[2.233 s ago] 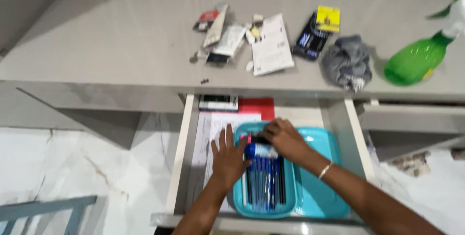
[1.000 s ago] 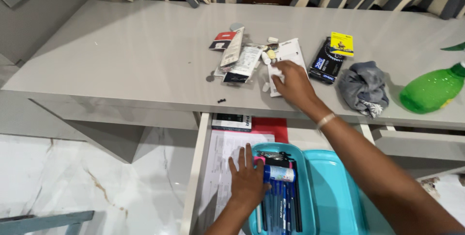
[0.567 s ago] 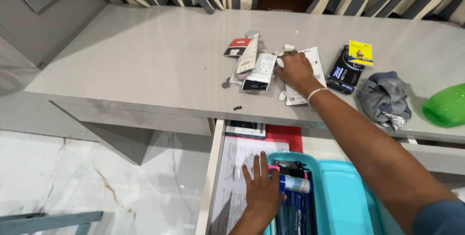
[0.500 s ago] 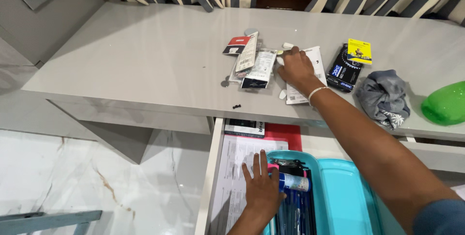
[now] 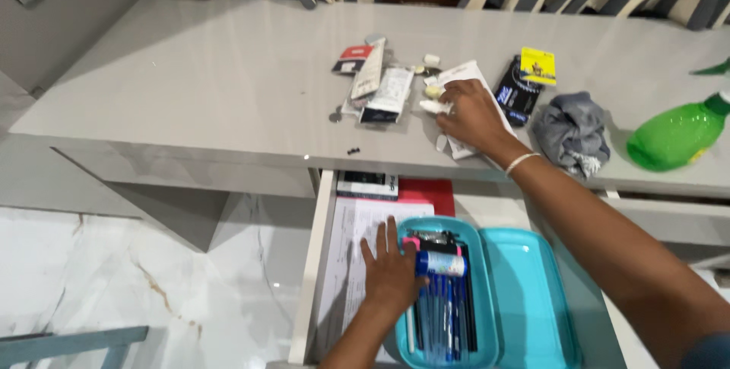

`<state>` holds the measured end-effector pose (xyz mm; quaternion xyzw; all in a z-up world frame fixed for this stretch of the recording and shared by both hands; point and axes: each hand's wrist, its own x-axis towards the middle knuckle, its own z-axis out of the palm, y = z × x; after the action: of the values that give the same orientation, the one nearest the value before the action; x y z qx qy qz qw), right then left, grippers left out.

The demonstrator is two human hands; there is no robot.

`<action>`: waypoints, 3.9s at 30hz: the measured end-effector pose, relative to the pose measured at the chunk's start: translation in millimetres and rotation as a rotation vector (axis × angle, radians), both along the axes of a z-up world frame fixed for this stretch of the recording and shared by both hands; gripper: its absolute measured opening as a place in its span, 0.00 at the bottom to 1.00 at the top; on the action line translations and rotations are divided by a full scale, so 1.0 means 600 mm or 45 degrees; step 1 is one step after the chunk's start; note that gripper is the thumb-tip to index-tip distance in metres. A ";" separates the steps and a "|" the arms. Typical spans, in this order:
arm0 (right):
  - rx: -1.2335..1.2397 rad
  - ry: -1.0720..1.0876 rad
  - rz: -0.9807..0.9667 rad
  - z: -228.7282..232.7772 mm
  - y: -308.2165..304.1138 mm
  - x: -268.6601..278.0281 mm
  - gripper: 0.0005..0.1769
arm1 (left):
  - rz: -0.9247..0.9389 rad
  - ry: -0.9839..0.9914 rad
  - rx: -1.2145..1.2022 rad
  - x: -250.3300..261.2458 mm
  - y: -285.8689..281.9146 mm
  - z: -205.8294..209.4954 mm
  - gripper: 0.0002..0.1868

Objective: The person organizes various stationery items into a light blue plastic container placed inside an open drawer. They pick up pens, markers, and small packaged items from the desk surface and arrange them neatly within the container. The person also handles a small white packet and a red box, placing them into the organizer.

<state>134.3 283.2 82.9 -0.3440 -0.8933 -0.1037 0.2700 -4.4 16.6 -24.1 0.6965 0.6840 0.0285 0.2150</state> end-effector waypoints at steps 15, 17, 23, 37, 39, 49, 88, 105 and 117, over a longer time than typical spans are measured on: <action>-1.307 0.207 -0.026 -0.089 -0.359 0.070 0.13 | 0.228 -0.220 0.364 -0.040 -0.016 0.047 0.14; -1.246 0.214 -0.010 -0.105 -0.364 0.057 0.14 | 0.225 -0.223 0.399 -0.039 -0.016 0.044 0.14; -1.002 0.017 0.084 -0.140 -0.361 0.004 0.13 | 0.234 -0.254 0.417 -0.044 -0.012 0.037 0.17; -0.902 -0.062 0.162 -0.141 -0.346 0.071 0.15 | -0.009 0.182 0.156 -0.026 -0.012 0.027 0.34; -0.948 -0.077 0.144 -0.147 -0.351 0.075 0.15 | -0.008 0.276 0.200 -0.021 -0.007 0.007 0.29; -0.969 -0.121 0.150 -0.154 -0.352 0.083 0.18 | -0.018 0.288 0.208 -0.014 -0.009 -0.015 0.41; -0.455 0.123 -0.059 0.021 -0.026 -0.182 0.21 | -0.034 0.226 -0.191 0.018 -0.004 -0.012 0.60; -0.286 -0.682 -0.010 0.048 0.030 -0.230 0.36 | -0.031 0.152 -0.076 0.020 -0.008 -0.022 0.57; 0.239 -0.284 0.100 0.133 0.069 -0.193 0.25 | -0.007 0.166 -0.098 0.021 -0.008 -0.016 0.55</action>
<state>18.8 324.7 162.9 -0.2684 -0.9168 -0.2139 0.2041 8.1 11.8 -33.9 0.6899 0.6953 -0.0437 0.1969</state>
